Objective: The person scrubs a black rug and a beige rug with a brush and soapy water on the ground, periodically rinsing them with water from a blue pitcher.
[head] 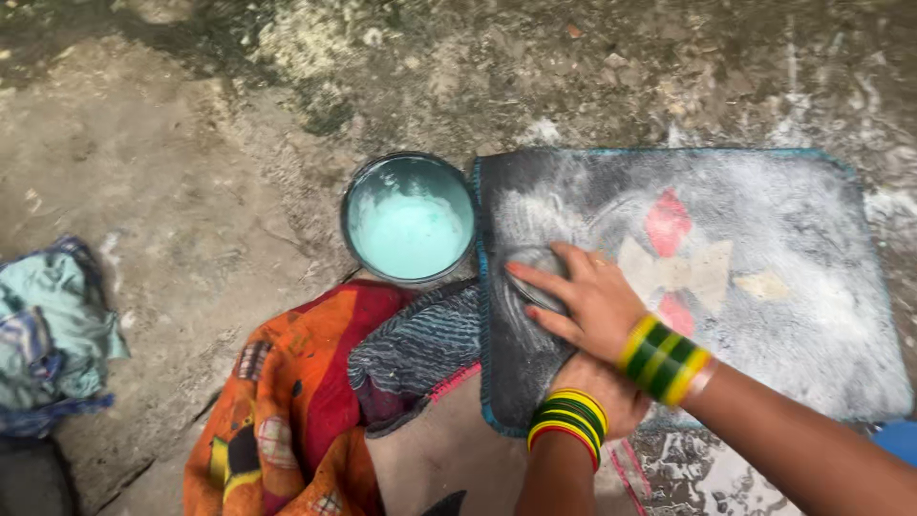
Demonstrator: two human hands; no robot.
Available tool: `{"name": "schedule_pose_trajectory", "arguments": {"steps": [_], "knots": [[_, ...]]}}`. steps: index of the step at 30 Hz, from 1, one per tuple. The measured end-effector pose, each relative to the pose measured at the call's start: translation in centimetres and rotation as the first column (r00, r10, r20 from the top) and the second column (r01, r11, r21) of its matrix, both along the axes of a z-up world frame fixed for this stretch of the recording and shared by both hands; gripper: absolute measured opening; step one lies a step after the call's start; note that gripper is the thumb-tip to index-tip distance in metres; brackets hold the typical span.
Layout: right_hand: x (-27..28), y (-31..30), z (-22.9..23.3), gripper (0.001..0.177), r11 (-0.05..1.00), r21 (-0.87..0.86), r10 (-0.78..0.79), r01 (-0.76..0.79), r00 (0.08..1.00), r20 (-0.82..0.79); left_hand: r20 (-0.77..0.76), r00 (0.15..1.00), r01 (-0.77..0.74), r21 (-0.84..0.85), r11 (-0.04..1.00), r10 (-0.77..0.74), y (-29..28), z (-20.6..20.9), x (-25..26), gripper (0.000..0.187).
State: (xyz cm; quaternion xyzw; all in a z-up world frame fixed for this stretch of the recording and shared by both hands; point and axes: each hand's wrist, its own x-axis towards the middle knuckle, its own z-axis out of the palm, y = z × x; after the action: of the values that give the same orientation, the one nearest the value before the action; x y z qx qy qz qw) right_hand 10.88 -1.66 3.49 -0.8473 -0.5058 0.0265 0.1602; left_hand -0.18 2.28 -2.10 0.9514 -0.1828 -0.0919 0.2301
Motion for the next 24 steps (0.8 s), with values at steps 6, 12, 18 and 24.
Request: {"name": "schedule_pose_trajectory", "arguments": {"steps": [6,12,18,24], "knots": [[4.7,5.2,-1.0,0.055,0.965,-0.069,-0.244,0.251,0.965,0.100,0.119,0.993,-0.030,0.016,0.999,0.028,-1.3,0.6,-0.3,0.065],[6.2,9.7,-2.6,0.058,0.876,-0.086,-0.458,0.474,0.875,0.157,-0.139,0.990,0.013,-0.094,0.996,-0.026,-0.9,0.3,0.4,0.053],[11.9,-3.4,-3.5,0.062,0.617,-0.203,-0.763,0.760,0.641,0.080,0.154,0.986,-0.072,0.093,0.993,0.057,-1.6,0.3,0.1,0.073],[14.0,-4.3,-3.3,0.055,0.539,-0.131,-0.841,0.832,0.540,-0.030,0.206,0.976,-0.087,0.051,0.995,0.075,-1.6,-0.1,0.5,0.075]]}}
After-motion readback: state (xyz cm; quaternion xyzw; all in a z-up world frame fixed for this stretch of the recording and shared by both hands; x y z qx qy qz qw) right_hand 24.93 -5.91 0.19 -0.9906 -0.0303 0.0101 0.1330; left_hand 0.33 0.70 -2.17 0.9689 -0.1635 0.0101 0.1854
